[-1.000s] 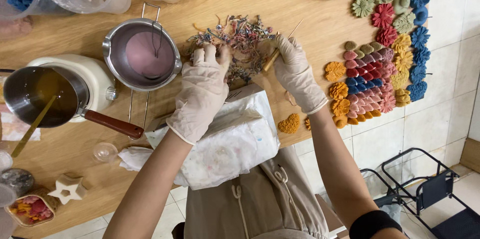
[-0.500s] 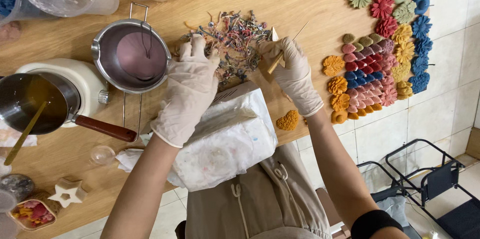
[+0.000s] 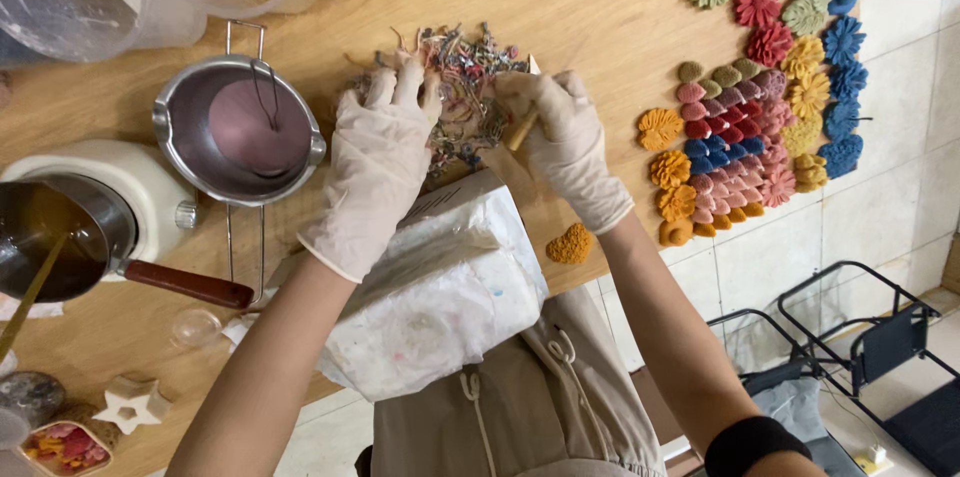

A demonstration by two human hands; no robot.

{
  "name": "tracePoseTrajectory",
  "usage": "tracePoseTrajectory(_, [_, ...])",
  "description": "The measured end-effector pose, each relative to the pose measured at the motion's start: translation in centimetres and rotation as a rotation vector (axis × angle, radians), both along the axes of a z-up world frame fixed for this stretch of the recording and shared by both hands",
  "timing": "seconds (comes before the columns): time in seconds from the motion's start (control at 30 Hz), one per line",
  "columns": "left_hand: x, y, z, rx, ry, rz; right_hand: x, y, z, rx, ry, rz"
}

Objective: The person cleans wax residue from a flower-shaped candle and a textured heart candle using a thin wooden tool and a cloth, then stirs melted wax in a pot and pours it into a white container.

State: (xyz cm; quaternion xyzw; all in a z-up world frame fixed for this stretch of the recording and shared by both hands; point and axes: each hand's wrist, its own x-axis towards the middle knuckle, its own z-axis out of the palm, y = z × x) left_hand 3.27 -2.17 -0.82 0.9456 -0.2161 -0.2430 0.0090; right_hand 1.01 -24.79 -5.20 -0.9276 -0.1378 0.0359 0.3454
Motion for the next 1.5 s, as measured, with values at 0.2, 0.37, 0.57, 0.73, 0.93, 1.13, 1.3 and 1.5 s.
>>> tracePoseTrajectory(0.2, [0.7, -0.5, 0.1, -0.05, 0.033, -0.01, 1.4, -0.2, -0.2, 0.005, -0.073, 0.209])
tracePoseTrajectory(0.37, [0.4, -0.6, -0.8, -0.094, -0.047, -0.023, 1.4, -0.5, -0.8, 0.316, -0.039, -0.154])
tracePoseTrajectory(0.57, [0.0, -0.3, -4.5, -0.153, -0.255, 0.042, 0.9, -2.1, -1.8, 0.184, 0.015, -0.188])
tracePoseTrajectory(0.73, [0.9, -0.6, -5.6, -0.162, -0.155, 0.078, 0.8, -2.5, -2.0, 0.136, 0.011, -0.33])
tracePoseTrajectory(0.93, [1.3, 1.3, -3.1, -0.715, 0.128, 0.479, 0.2, -3.0, -1.7, 0.25, 0.096, -0.395])
tracePoseTrajectory(1.13, [2.4, 1.3, -2.5, -0.857, 0.336, 0.739, -0.9, -2.8, -0.9, 0.295, 0.213, -0.404])
tracePoseTrajectory(1.3, [3.2, 1.6, -3.4, -0.918, 0.202, 0.56, -1.1, -2.4, -0.5, 0.409, 0.222, -0.363])
tracePoseTrajectory(1.5, [3.9, 2.5, -2.2, -0.803, 0.289, 0.627, -0.2, -1.1, 1.0, 0.322, 0.179, -0.271])
